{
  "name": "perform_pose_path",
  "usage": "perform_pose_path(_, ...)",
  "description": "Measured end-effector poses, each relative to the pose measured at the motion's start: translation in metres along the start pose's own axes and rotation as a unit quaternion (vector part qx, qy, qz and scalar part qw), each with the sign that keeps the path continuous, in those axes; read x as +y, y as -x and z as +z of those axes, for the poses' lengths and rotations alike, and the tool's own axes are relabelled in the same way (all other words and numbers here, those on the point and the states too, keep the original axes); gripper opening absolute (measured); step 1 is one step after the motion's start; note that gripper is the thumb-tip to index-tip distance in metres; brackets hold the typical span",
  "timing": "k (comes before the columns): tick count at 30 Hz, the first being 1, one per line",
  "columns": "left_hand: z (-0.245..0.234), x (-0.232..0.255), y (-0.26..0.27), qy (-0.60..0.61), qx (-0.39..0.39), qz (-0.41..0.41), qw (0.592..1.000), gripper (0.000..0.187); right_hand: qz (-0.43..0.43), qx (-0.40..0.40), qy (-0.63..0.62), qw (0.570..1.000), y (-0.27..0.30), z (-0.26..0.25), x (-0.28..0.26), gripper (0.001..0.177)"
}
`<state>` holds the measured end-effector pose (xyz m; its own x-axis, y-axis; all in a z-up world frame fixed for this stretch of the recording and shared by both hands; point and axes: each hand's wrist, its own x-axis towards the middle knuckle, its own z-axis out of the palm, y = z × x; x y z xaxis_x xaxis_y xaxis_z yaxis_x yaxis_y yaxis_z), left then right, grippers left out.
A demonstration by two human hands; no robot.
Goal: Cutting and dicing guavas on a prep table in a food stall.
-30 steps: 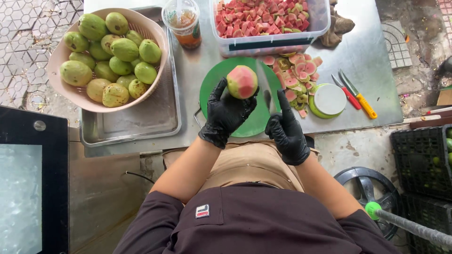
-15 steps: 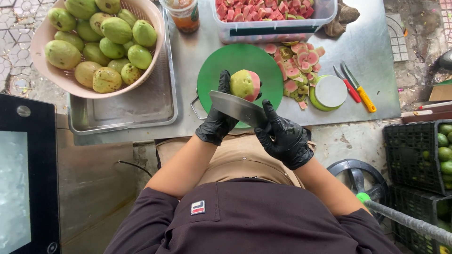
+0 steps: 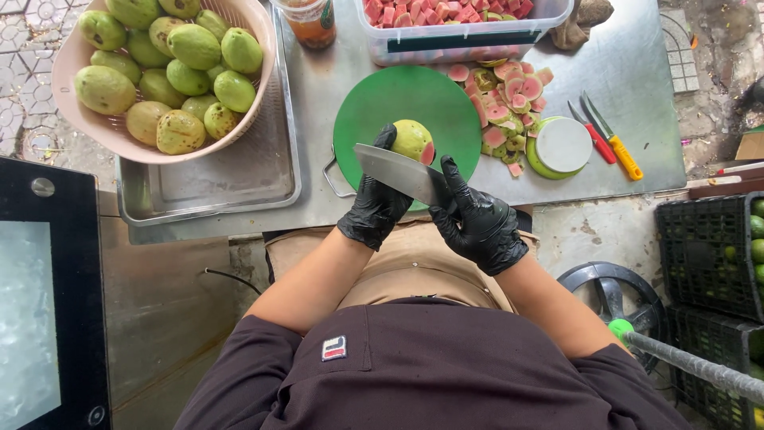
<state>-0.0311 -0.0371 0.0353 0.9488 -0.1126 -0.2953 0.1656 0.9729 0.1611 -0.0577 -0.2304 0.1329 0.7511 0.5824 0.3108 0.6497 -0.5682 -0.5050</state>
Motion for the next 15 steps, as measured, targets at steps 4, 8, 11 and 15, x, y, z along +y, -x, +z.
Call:
perform_pose_path(4, -0.009, -0.015, 0.001, 0.0, -0.001, 0.005, 1.0, 0.04, 0.006, -0.012, 0.01, 1.0, -0.008, -0.006, 0.0, 0.074)
perform_pose_path(8, -0.01, -0.017, 0.002, -0.017, -0.023, 0.04, 0.999, 0.036, 0.021, -0.038, 0.018, 0.999, -0.009, -0.011, -0.003, 0.076)
perform_pose_path(11, -0.003, -0.011, -0.001, -0.022, -0.04, 0.058, 0.997, 0.035, 0.019, -0.047, 0.024, 0.998, -0.008, -0.004, 0.003, 0.076)
perform_pose_path(15, -0.005, -0.016, 0.008, -0.025, -0.059, 0.038, 0.997, 0.036, 0.007, -0.04, 0.012, 0.999, -0.015, 0.005, 0.004, 0.078)
